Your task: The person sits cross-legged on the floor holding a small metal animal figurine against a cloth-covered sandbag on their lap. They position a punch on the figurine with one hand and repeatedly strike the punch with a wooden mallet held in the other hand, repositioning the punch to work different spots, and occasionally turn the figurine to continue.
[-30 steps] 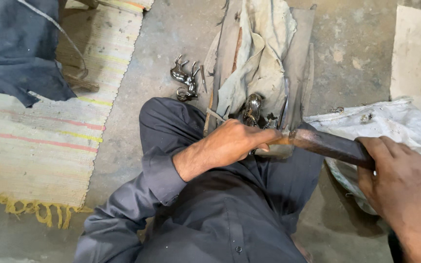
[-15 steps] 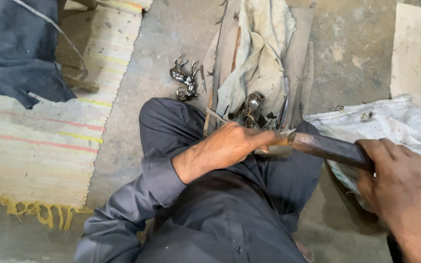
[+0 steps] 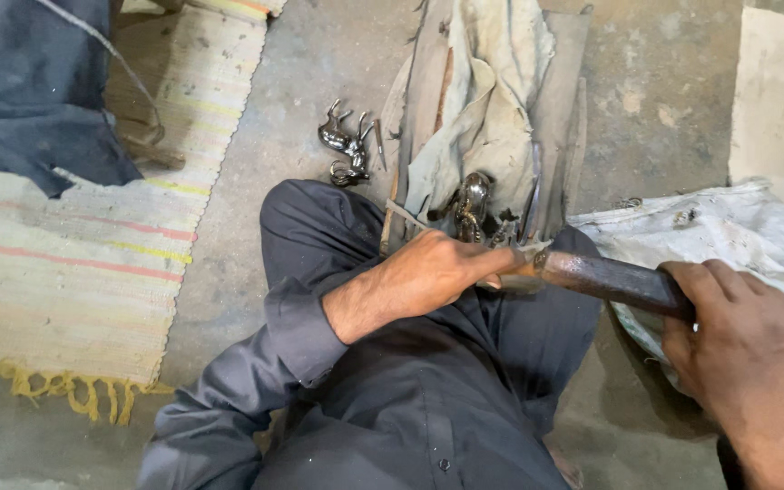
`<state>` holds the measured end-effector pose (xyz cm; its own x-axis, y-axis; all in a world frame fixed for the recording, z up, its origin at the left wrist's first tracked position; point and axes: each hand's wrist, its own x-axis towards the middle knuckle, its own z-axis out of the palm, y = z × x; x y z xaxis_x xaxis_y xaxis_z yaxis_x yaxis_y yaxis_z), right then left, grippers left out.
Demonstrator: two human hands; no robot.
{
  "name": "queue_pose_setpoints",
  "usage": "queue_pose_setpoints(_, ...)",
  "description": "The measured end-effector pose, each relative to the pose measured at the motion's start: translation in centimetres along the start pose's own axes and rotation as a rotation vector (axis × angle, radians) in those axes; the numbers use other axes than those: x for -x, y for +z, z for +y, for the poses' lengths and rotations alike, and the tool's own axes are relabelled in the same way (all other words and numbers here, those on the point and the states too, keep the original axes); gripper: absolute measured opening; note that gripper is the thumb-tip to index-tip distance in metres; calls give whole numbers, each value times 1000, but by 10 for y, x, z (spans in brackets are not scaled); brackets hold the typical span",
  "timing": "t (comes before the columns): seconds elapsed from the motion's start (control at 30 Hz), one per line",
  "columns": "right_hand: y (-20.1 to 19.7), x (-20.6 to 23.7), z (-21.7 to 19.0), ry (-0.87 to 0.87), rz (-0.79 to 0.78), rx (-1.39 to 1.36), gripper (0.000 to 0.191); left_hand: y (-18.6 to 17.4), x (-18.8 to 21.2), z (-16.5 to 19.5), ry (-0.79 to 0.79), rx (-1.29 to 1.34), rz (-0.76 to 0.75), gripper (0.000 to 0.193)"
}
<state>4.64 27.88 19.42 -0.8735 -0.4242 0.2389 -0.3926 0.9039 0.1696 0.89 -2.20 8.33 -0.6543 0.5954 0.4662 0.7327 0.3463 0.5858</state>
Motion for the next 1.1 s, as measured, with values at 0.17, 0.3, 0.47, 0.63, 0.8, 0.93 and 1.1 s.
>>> queue_pose_setpoints(0.17,-3,3,2,181,88,-419,23,0,2,1,-26,38,4,30)
queue_pose_setpoints(0.3,-2,5,6,-36,0,52,44,1,4,1,9,41,18,38)
queue_pose_setpoints(0.47,2,10,10,129,89,-340,33,4,6,1,-25,18,-5,35)
queue_pose_setpoints(0.63,5,9,7,133,13,-88,40,3,8,1,-16,24,-12,33)
queue_pose_setpoints(0.8,8,3,4,80,-111,39,42,2,9,3,-6,39,-26,31)
queue_pose_setpoints(0.93,31,11,17,128,-257,-24,49,-3,17,-1,-64,272,405,32)
queue_pose_setpoints(1.1,116,41,26,512,-408,-663,43,-14,29,-33,-608,650,626,34)
